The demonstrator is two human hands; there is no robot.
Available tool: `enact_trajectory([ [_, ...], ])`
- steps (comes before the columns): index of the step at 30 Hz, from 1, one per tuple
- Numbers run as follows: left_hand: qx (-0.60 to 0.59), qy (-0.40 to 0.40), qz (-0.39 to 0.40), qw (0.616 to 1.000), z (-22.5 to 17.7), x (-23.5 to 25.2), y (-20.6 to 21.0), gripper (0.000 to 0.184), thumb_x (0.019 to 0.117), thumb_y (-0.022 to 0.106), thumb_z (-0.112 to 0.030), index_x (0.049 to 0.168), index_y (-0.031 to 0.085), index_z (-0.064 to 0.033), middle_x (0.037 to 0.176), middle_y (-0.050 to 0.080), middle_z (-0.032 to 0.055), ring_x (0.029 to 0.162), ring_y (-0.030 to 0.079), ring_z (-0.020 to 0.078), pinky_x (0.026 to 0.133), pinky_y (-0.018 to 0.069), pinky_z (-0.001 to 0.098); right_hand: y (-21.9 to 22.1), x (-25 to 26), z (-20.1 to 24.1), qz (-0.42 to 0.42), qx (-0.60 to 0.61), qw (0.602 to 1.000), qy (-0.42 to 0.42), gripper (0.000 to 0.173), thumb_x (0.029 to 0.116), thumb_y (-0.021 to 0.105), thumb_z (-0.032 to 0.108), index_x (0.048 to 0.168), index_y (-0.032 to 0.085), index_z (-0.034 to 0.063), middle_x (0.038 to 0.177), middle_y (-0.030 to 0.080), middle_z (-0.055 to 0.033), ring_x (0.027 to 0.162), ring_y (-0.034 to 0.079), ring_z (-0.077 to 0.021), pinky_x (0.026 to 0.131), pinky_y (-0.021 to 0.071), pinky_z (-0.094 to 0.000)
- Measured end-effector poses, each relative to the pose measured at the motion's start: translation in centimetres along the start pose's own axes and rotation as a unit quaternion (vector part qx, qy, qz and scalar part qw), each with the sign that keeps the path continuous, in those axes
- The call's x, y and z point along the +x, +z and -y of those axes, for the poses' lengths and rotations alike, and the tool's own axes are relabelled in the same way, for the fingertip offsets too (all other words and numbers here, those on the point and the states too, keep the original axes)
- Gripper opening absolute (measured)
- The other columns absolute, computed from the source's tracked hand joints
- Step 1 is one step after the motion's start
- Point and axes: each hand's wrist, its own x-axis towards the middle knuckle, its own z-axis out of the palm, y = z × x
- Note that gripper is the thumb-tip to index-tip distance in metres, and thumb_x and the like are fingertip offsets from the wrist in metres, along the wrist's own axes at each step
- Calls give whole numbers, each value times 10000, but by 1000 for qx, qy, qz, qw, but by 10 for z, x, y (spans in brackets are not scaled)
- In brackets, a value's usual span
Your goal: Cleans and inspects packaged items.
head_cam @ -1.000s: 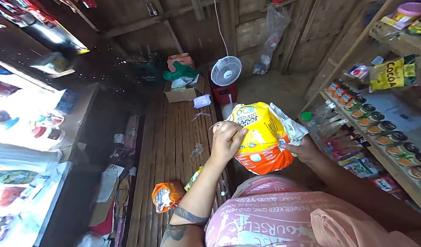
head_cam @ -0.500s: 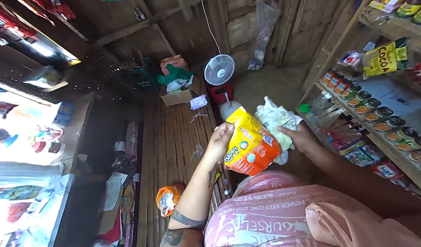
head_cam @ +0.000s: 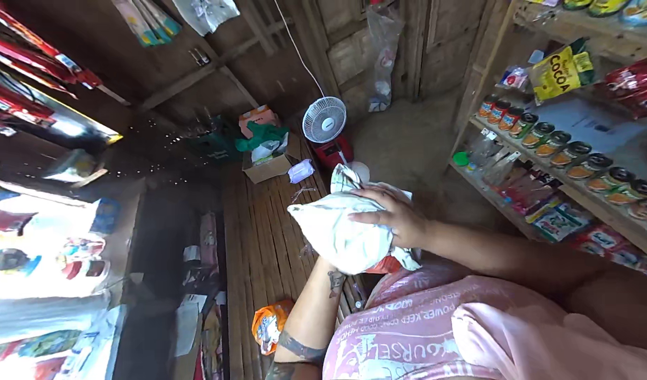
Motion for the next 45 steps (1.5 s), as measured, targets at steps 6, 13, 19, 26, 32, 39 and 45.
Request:
enact_trajectory([
  [6,-174,277,340,882,8,34,4,376,891,764,-411,1172,726,-165,995,772,66,902,751,144,838,625,341,-47,-40,-43,185,49,940,283,424,818,634,-165,1182,737,27,1264,664,-209,1165,639,-349,1006,516,-532],
  [13,-199,269,366,868,1,45,-9,381,911,742,-402,1215,709,-175,1033,767,89,925,753,167,838,629,367,-95,4,-21,11,12,953,302,441,855,656,-71,1264,718,81,1264,675,-174,1161,644,-297,1009,518,-507],
  [19,-232,301,237,894,3,39,19,230,813,757,-404,933,750,-208,846,767,20,792,743,105,712,625,304,-17,-8,10,75,104,973,191,786,737,784,4,1465,577,218,1489,519,-194,1324,551,-341,1030,514,-541],
  [26,-187,443,294,826,-24,57,-24,254,957,642,-418,1159,691,-272,998,738,-71,899,704,32,792,595,240,-19,-117,-44,180,132,798,560,460,1009,606,112,1436,526,-38,1389,591,-265,1300,577,-340,1126,425,-491],
  [32,-205,500,365,758,-39,51,-11,315,990,608,-376,1245,692,-211,1133,741,-37,1029,701,58,893,587,271,-32,-91,-29,-4,437,614,657,505,1114,250,442,1400,451,78,1148,644,-70,1010,649,-129,855,568,-327],
  [39,-168,479,424,750,-49,46,-6,400,998,539,-546,1134,721,-217,1077,753,-64,1010,705,34,879,582,240,-19,-76,-8,-53,511,669,537,585,728,805,143,1231,507,149,943,716,88,876,698,-15,794,602,-229],
  [45,79,496,176,847,-67,20,-22,668,897,376,-827,1058,687,-258,947,717,-96,838,689,26,734,599,244,-20,-84,-11,-129,492,675,534,596,673,832,100,1192,542,135,939,728,71,871,703,-18,800,606,-228],
])
